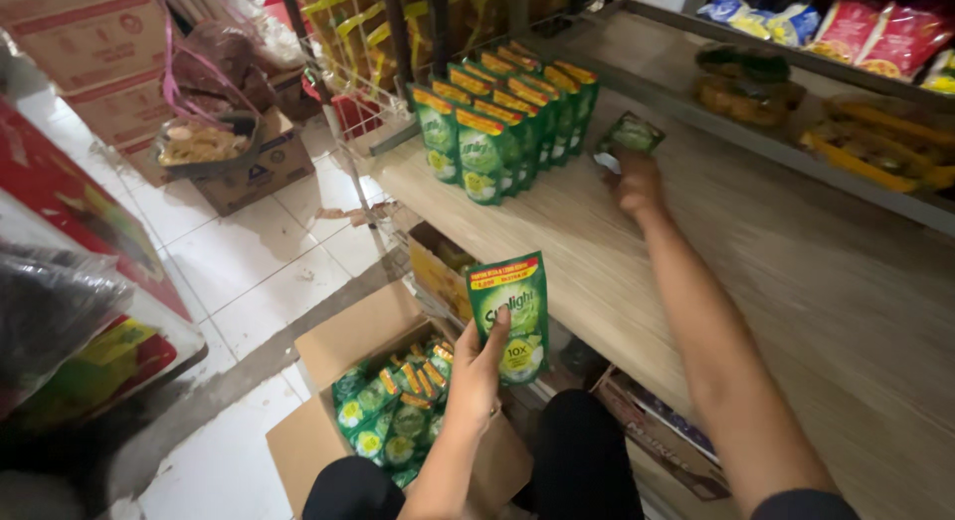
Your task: The person opens a cardboard box by hand and removes several green packets, placing them into organized rows on a wooden shelf.
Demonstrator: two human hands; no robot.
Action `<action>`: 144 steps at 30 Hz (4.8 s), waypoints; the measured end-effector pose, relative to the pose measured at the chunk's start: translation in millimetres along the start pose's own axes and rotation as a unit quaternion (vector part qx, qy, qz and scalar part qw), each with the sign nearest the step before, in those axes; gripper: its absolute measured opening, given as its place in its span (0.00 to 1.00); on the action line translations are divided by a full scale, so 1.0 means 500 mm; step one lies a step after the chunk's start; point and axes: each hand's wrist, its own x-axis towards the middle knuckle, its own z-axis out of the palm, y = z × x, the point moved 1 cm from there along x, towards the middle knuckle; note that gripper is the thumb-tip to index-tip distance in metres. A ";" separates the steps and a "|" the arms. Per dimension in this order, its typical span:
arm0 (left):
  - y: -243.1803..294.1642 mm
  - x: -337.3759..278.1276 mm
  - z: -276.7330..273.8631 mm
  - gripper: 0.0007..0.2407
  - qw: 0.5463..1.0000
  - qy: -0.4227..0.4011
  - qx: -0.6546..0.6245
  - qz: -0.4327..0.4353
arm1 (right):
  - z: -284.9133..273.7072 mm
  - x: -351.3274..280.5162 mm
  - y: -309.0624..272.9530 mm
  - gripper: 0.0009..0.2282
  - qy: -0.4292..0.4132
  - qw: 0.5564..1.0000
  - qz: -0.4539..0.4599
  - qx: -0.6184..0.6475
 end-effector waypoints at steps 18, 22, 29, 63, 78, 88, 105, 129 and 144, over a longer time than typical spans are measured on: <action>0.110 -0.147 -0.044 0.15 0.923 0.062 0.282 0.255 | -0.444 -0.360 -0.630 0.16 -0.187 0.920 0.066 0.337; 0.157 -0.192 -0.065 0.15 0.935 0.025 0.268 0.231 | -0.427 -0.411 -0.670 0.12 -0.223 0.888 0.137 0.379; 0.163 -0.249 -0.114 0.12 0.941 0.013 0.264 0.212 | -0.412 -0.443 -0.680 0.12 -0.270 0.801 0.087 0.527; 0.120 -0.546 -0.007 0.07 0.913 0.087 0.313 0.248 | -0.645 -0.678 -0.740 0.09 -0.165 0.903 -0.095 0.385; 0.117 -0.459 0.111 0.08 0.917 -0.022 0.260 0.302 | -0.689 -0.749 -0.599 0.19 -0.068 0.886 0.115 0.445; 0.103 -0.363 0.117 0.05 0.894 -0.073 0.297 0.327 | -0.545 -0.800 -0.523 0.27 -0.237 0.454 0.359 0.780; 0.124 -0.087 -0.025 0.17 0.982 -0.026 0.115 0.149 | -0.473 -0.318 -0.511 0.49 0.042 0.922 0.162 0.349; 0.050 0.023 -0.006 0.13 0.987 -0.071 0.116 0.081 | -0.173 -0.158 -0.328 0.20 0.062 0.849 0.336 0.404; 0.100 0.045 0.009 0.11 0.982 -0.077 0.108 0.135 | -0.205 -0.187 -0.313 0.14 -0.019 0.923 0.327 0.203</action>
